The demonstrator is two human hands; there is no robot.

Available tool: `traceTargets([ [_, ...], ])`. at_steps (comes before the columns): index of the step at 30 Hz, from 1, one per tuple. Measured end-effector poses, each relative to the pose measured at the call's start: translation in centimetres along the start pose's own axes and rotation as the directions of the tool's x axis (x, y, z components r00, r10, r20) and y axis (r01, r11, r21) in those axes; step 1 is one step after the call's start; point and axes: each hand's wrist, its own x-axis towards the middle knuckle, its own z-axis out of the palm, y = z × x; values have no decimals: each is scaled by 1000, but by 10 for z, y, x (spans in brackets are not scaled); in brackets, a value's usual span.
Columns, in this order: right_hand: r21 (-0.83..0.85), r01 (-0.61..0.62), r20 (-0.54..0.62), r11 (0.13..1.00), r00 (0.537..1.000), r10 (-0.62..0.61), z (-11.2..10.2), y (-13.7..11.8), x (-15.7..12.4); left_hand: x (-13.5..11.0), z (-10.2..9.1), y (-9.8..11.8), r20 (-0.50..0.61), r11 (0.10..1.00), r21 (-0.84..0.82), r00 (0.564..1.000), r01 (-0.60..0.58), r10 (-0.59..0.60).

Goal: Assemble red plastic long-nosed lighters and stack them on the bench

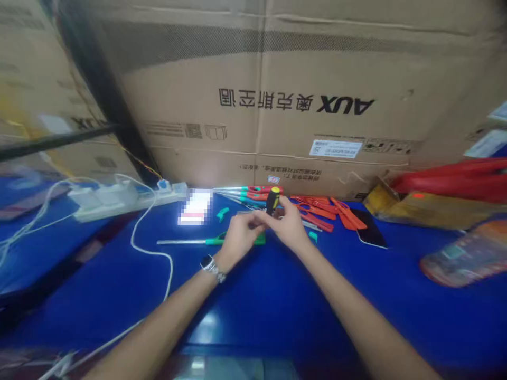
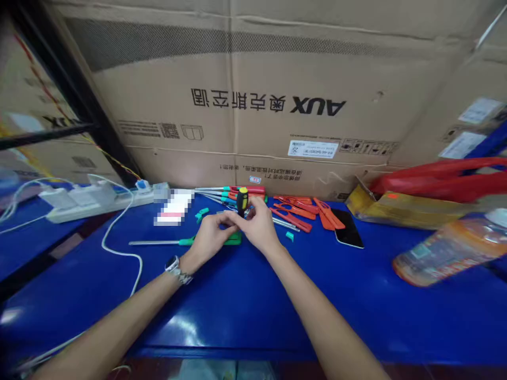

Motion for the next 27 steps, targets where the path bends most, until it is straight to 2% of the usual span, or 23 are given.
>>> traceTargets([
  [5, 181, 47, 170, 982, 982, -78, -10, -7, -2, -5, -4, 2, 88, 999, 32, 996, -24, 21],
  [11, 193, 10, 275, 981, 959, -64, -16, -6, 0, -4, -12, 3, 176, 977, 142, 976, -156, 130],
  [14, 158, 27, 233, 987, 970, -64, -14, -7, 0, -3, -10, 1, 165, 981, 114, 977, -156, 136],
  [19, 102, 34, 29, 994, 999, -37, -2, -6, 1, -1, 0, -3, -55, 1000, -6, 998, -30, 29],
  [21, 82, 41, -21, 996, 999, -40, 5, -4, 1, 0, 4, -4, -100, 998, -65, 995, -3, -4],
  [24, 32, 58, -54, 998, 997, -56, 11, -4, 0, 1, 6, -6, -104, 989, -144, 994, 24, -39],
  [27, 2, 69, -4, 998, 998, -69, 7, -6, -2, 0, 4, -6, -60, 981, -195, 998, 18, -30],
])
